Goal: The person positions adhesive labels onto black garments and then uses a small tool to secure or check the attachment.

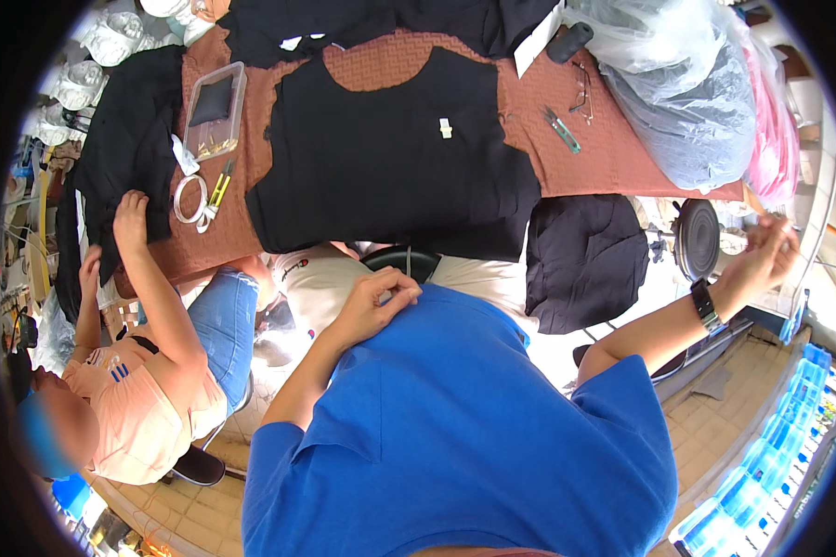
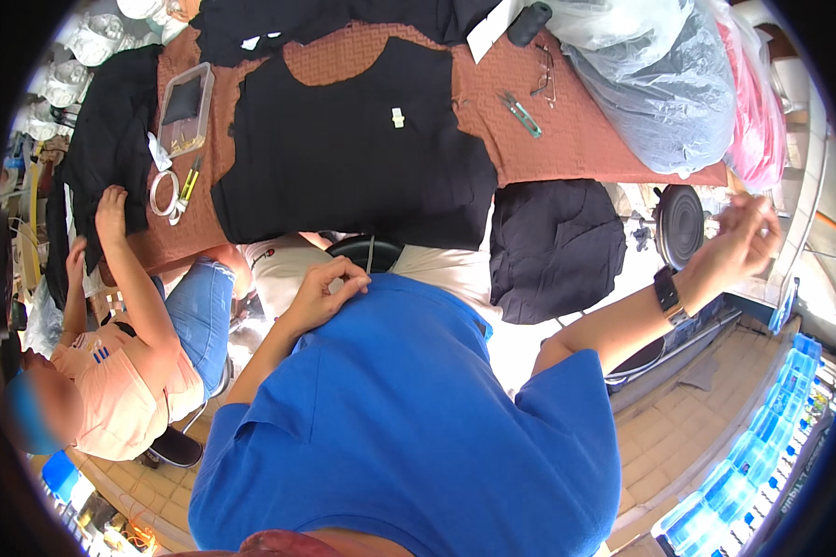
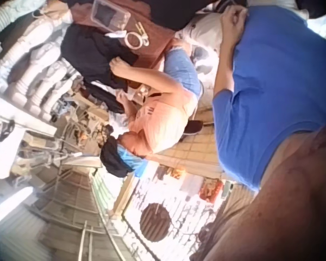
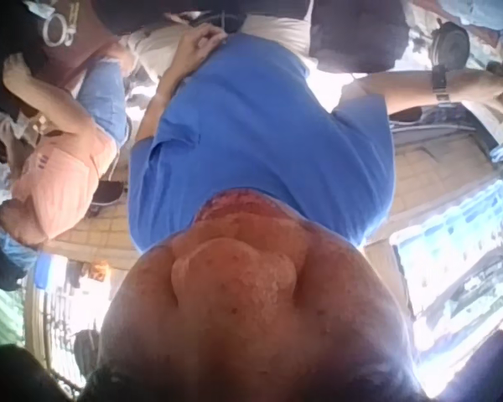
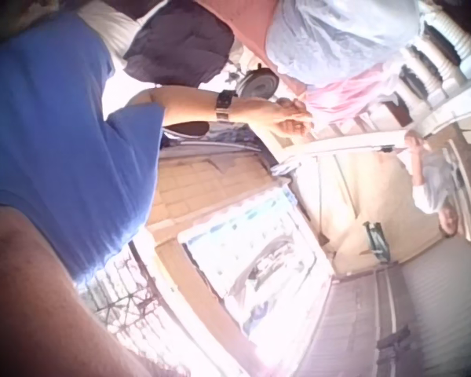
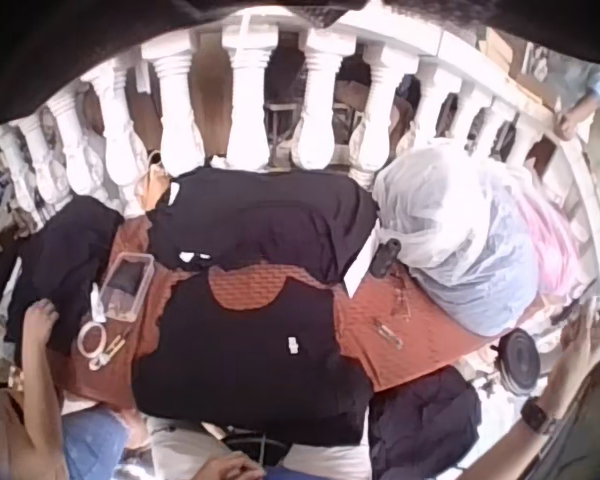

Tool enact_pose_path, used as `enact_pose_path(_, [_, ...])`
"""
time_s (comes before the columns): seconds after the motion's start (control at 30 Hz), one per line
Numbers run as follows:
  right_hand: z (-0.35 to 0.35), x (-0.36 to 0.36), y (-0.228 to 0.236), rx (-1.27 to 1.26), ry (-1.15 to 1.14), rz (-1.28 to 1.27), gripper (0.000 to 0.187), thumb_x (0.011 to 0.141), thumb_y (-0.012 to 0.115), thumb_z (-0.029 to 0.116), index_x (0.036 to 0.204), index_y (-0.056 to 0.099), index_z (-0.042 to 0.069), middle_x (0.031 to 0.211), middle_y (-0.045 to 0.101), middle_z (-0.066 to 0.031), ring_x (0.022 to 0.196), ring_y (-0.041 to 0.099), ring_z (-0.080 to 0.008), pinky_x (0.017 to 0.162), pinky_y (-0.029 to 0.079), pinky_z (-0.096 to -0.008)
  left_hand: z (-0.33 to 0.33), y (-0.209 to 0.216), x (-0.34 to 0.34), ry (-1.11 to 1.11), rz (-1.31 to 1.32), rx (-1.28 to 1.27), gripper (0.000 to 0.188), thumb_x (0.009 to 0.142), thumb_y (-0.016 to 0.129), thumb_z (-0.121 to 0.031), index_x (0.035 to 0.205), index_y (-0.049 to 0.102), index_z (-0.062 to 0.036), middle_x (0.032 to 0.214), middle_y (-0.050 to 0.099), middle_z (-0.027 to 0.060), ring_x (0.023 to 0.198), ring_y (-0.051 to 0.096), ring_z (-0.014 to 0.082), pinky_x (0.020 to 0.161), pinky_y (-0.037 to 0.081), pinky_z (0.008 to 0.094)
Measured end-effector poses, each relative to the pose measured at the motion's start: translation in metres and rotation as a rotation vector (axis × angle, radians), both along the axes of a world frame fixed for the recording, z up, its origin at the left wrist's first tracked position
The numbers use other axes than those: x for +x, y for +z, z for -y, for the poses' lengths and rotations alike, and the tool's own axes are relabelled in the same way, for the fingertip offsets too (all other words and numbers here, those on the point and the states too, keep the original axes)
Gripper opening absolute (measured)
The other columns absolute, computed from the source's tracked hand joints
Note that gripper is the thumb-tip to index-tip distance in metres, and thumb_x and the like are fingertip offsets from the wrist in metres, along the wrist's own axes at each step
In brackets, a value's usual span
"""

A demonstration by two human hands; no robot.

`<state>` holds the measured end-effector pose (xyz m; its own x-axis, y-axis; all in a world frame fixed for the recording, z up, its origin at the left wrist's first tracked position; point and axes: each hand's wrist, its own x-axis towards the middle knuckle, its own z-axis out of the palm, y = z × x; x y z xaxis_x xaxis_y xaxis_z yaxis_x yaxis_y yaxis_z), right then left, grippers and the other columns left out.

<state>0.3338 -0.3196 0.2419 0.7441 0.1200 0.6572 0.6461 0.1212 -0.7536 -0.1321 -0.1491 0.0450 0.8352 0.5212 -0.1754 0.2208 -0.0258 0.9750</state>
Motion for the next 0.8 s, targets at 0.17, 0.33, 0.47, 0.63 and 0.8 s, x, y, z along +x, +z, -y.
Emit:
enact_pose_path(0.17, [-0.043, -0.049, -0.032, -0.591, 0.345, -0.254, 0.020, 0.105, 0.057, 0.027, 0.113, 0.062, 0.009, 0.087, 0.071, -0.0027, 0.060, 0.047, -0.0043, 0.057, 0.038, -0.0197, -0.060, 0.023, 0.029, 0.023, 0.096, 0.224, 0.010, 0.092, 0.070, -0.008, 0.101, 0.070, -0.0023, 0.092, 0.063, 0.0060, 0.076, 0.062, 0.0155, 0.069, 0.050, 0.0290])
enact_pose_path(0.33, [-0.148, -0.097, -0.152, -0.729, 0.652, -0.180, 0.009, 0.097, 0.058, 0.007, 0.093, 0.061, 0.000, 0.089, 0.075, -0.0124, 0.076, 0.070, -0.0175, 0.068, 0.054, -0.0322, -0.187, 0.001, 0.083, 0.459, -0.024, 0.812, 0.029, 0.094, 0.067, -0.009, 0.122, 0.063, -0.0010, 0.115, 0.065, 0.0172, 0.090, 0.066, 0.0338, 0.083, 0.053, 0.0406])
enact_pose_path(0.47, [-0.197, -0.125, -0.247, -0.672, 0.263, 0.387, 0.004, 0.089, 0.061, 0.002, 0.092, 0.059, 0.004, 0.089, 0.060, -0.0176, 0.087, 0.057, -0.0401, 0.074, 0.046, -0.0510, -0.227, -0.026, 0.125, 0.371, -0.158, 0.837, 0.033, 0.089, 0.074, -0.013, 0.118, 0.063, -0.0032, 0.106, 0.064, 0.0162, 0.096, 0.064, 0.0371, 0.086, 0.052, 0.0435])
enact_pose_path(0.63, [-0.205, -0.152, -0.243, -0.662, 0.228, 0.218, 0.006, 0.090, 0.062, 0.002, 0.091, 0.057, 0.003, 0.086, 0.061, -0.0166, 0.084, 0.058, -0.0372, 0.073, 0.046, -0.0463, -0.234, -0.022, 0.123, 0.222, -0.184, 1.108, 0.025, 0.084, 0.078, -0.017, 0.092, 0.060, -0.0027, 0.093, 0.062, 0.0119, 0.089, 0.063, 0.0345, 0.076, 0.050, 0.0442])
enact_pose_path(0.8, [-0.212, -0.149, -0.196, -0.475, 0.617, -0.279, 0.010, 0.098, 0.062, 0.006, 0.093, 0.055, 0.002, 0.078, 0.056, -0.0064, 0.075, 0.056, -0.0147, 0.070, 0.047, -0.0311, -0.247, 0.001, 0.109, 0.116, -0.283, 0.497, 0.037, 0.093, 0.072, -0.034, 0.086, 0.064, 0.0013, 0.083, 0.065, 0.0135, 0.080, 0.064, 0.0291, 0.075, 0.049, 0.0391])
